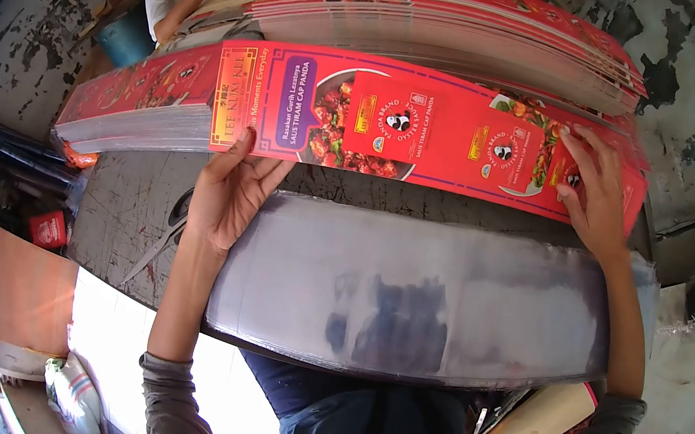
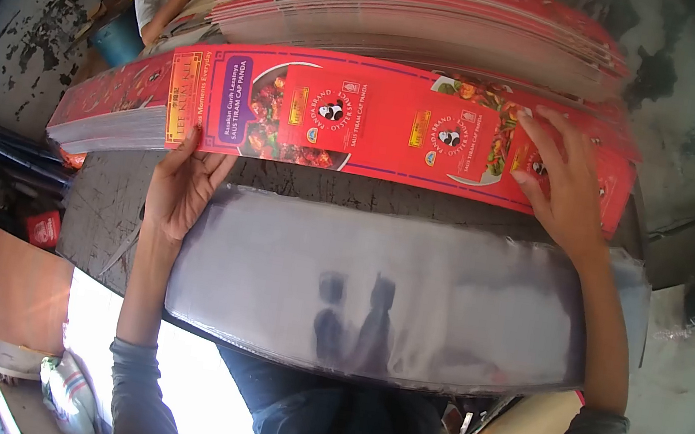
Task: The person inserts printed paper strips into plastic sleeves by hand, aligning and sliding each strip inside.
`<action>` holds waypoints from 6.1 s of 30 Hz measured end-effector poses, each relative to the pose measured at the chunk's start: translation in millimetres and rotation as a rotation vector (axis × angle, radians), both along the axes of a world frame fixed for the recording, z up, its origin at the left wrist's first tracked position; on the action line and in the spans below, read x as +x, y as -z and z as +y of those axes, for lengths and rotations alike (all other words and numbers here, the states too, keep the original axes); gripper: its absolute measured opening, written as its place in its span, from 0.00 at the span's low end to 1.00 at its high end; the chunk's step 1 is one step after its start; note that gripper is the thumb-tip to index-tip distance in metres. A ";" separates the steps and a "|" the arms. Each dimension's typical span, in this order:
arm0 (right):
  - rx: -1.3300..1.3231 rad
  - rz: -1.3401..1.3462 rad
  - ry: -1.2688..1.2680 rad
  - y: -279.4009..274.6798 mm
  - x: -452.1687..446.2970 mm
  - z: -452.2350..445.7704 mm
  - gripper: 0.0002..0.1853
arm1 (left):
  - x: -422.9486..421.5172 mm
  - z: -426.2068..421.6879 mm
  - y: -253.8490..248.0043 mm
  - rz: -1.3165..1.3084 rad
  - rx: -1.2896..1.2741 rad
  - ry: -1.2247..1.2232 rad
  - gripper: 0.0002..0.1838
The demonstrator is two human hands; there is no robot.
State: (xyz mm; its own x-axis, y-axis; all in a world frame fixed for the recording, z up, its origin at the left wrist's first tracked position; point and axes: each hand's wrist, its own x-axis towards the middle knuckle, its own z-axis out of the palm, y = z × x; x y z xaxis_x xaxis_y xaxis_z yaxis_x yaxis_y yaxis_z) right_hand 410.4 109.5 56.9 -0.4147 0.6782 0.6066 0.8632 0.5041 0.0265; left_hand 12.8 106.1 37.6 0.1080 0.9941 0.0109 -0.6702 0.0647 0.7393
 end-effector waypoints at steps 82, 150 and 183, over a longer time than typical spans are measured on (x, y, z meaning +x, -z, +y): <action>-0.258 0.105 0.232 15.8 27.4 6.0 0.23 | -2.7 -7.0 -1.6 -0.184 0.032 0.053 0.22; -0.237 0.325 0.177 13.7 33.8 10.1 0.18 | -13.7 -1.8 6.2 -0.149 0.034 0.130 0.17; -0.233 0.335 0.136 13.1 35.1 9.6 0.17 | -9.9 -9.5 3.9 -0.177 0.070 0.084 0.19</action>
